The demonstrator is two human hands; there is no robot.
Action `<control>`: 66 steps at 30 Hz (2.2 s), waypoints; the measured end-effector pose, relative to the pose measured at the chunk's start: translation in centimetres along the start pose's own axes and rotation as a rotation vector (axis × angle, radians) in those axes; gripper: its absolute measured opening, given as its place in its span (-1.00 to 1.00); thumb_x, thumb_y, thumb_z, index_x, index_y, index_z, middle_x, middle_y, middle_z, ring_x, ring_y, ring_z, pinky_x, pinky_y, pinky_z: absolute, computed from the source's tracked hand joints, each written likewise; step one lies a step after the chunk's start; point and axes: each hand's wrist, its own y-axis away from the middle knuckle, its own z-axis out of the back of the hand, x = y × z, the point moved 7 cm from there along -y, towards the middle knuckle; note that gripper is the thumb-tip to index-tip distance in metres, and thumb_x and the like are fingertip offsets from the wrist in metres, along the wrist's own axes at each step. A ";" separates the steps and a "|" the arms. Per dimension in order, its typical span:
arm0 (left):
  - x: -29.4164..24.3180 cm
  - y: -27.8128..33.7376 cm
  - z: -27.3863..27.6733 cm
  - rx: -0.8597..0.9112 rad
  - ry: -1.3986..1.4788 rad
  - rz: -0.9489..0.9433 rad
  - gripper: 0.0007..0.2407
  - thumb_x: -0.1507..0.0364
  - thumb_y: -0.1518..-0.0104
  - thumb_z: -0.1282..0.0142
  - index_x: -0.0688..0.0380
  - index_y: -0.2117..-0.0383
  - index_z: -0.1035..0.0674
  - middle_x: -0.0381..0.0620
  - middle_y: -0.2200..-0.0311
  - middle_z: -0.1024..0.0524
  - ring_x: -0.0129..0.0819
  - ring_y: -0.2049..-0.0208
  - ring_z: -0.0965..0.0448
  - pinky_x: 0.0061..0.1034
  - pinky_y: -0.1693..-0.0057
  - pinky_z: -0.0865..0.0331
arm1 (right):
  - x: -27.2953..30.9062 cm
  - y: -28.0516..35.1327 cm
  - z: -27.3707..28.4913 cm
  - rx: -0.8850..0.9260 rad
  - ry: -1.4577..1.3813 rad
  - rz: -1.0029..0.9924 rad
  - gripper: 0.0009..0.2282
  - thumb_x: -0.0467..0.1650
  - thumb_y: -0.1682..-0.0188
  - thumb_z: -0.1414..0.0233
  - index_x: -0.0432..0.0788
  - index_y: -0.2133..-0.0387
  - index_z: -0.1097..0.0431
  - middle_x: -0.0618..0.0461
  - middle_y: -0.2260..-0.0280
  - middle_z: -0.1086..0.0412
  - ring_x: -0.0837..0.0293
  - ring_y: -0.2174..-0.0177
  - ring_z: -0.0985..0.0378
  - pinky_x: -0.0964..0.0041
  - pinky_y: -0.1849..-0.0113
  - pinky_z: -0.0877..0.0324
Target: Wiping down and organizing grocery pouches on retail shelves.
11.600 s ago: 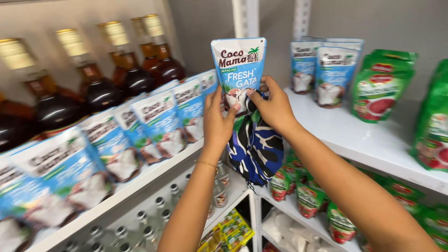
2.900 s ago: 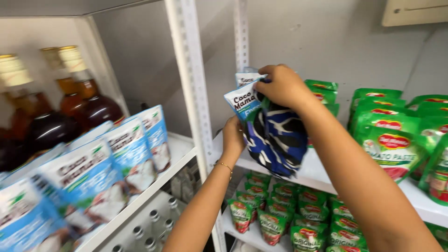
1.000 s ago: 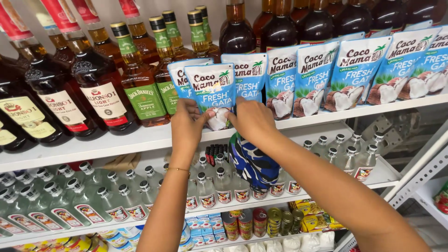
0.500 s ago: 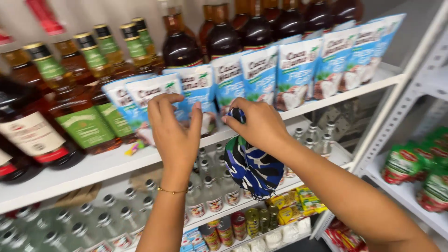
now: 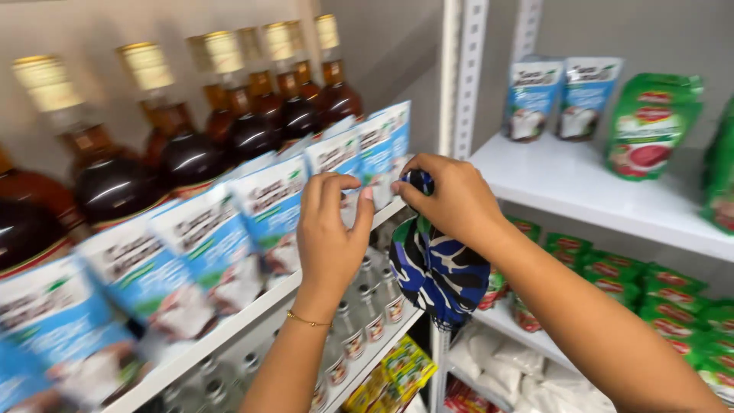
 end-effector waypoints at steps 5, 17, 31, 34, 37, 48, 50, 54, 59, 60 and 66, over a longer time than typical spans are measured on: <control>0.4 -1.2 -12.6 0.130 0.251 0.089 -0.92 0.49 -0.17 -0.15 0.13 0.29 -0.50 -0.04 0.38 -0.48 -0.13 0.33 -0.59 -0.47 0.23 -0.56 | -11.3 -4.0 4.2 -0.104 0.153 -0.079 -0.80 -0.22 0.10 -0.19 0.07 0.24 -0.52 -0.08 0.32 -0.56 -0.22 0.19 -0.60 -0.12 0.16 -0.49; 8.8 0.2 -49.9 0.482 0.489 0.454 -0.79 0.43 -0.08 -0.18 0.15 0.17 -0.55 0.05 0.26 -0.59 -0.08 0.18 -0.66 -0.28 0.06 -0.55 | -40.0 -13.2 0.7 0.134 0.287 -0.503 -0.42 -0.09 0.03 -0.05 -0.16 -0.20 -0.31 -0.34 0.01 -0.48 -0.28 -0.07 -0.48 -0.19 -0.07 -0.37; 15.3 0.3 -66.6 0.600 0.464 0.714 -0.41 0.37 -0.13 -0.10 0.43 -0.29 -0.25 0.41 -0.22 -0.30 0.26 -0.25 -0.36 -0.03 -0.32 -0.29 | -50.9 -17.2 -3.0 0.058 0.062 -0.658 -0.21 -0.08 0.07 -0.04 -0.27 -0.36 0.04 -0.35 -0.17 -0.30 -0.23 -0.21 -0.32 -0.20 -0.17 -0.23; 16.4 1.3 -68.1 0.637 0.478 0.774 -0.36 0.28 -0.20 -0.08 0.26 -0.39 -0.15 0.30 -0.26 -0.31 0.11 -0.29 -0.34 -0.08 -0.33 -0.28 | -50.1 -17.2 -2.7 0.058 -0.010 -0.646 -0.29 -0.10 0.01 0.03 -0.16 -0.37 0.01 -0.29 -0.16 -0.34 -0.22 -0.22 -0.30 -0.18 -0.18 -0.23; 15.1 0.7 -66.0 0.613 0.482 0.767 -0.44 0.29 -0.21 -0.10 0.19 -0.34 -0.26 0.24 -0.13 -0.48 0.05 -0.21 -0.44 -0.12 -0.27 -0.35 | -50.3 -17.3 -2.9 0.054 -0.017 -0.655 -0.33 -0.11 0.01 0.03 -0.07 -0.37 -0.03 -0.20 -0.13 -0.39 -0.15 -0.20 -0.35 -0.11 -0.16 -0.28; 10.8 -2.2 -56.0 0.487 0.474 0.630 -0.61 0.34 -0.21 -0.14 -0.06 -0.20 -0.45 0.12 0.08 -0.61 0.04 -0.03 -0.60 -0.15 -0.14 -0.49 | -42.8 -15.2 2.5 -0.067 0.161 -0.573 -0.56 -0.18 -0.04 -0.04 -0.14 -0.12 -0.33 -0.31 0.09 -0.50 -0.32 -0.03 -0.50 -0.20 -0.03 -0.41; 9.5 -3.0 -52.8 0.476 0.486 0.620 -0.60 0.33 -0.21 -0.15 -0.06 -0.20 -0.45 0.11 0.08 -0.62 0.01 -0.03 -0.61 -0.17 -0.13 -0.50 | -37.5 -13.6 5.2 -0.076 0.169 -0.531 -0.56 -0.19 -0.05 -0.04 -0.18 -0.12 -0.34 -0.35 0.11 -0.50 -0.36 -0.02 -0.49 -0.24 -0.03 -0.39; 6.0 -4.7 -45.4 0.445 0.566 0.571 -0.57 0.33 -0.19 -0.19 0.00 -0.21 -0.44 0.10 0.11 -0.63 -0.04 0.01 -0.64 -0.20 -0.10 -0.51 | -30.3 -11.3 8.7 -0.148 0.190 -0.402 -0.55 -0.20 -0.04 -0.09 -0.23 -0.11 -0.37 -0.41 0.16 -0.51 -0.42 0.01 -0.49 -0.31 0.02 -0.38; 5.3 -5.2 -35.4 0.376 0.571 0.483 -0.54 0.38 -0.14 -0.24 -0.03 -0.21 -0.44 0.00 0.13 -0.62 -0.18 0.11 -0.67 -0.34 0.02 -0.58 | -23.8 -9.0 9.2 -0.181 0.104 -0.288 -0.61 -0.22 0.02 -0.15 -0.16 -0.02 -0.42 -0.21 0.26 -0.55 -0.32 0.13 -0.56 -0.21 0.11 -0.42; 5.2 -5.2 -32.5 0.348 0.554 0.462 -0.53 0.39 -0.13 -0.24 0.00 -0.21 -0.44 0.01 0.13 -0.62 -0.17 0.11 -0.68 -0.33 0.03 -0.59 | -22.3 -8.6 8.7 -0.171 0.080 -0.245 -0.63 -0.21 0.01 -0.15 -0.14 0.00 -0.43 -0.20 0.27 -0.54 -0.32 0.14 -0.56 -0.22 0.12 -0.42; 4.1 -4.3 -14.8 0.218 0.365 0.390 -0.55 0.36 -0.17 -0.20 0.13 -0.21 -0.42 0.20 0.08 -0.55 0.08 0.06 -0.64 -0.24 0.04 -0.59 | -9.4 -5.9 5.4 -0.121 -0.084 -0.089 -0.66 -0.24 0.02 -0.15 -0.10 0.02 -0.45 -0.07 0.32 -0.54 -0.25 0.25 -0.56 -0.14 0.20 -0.40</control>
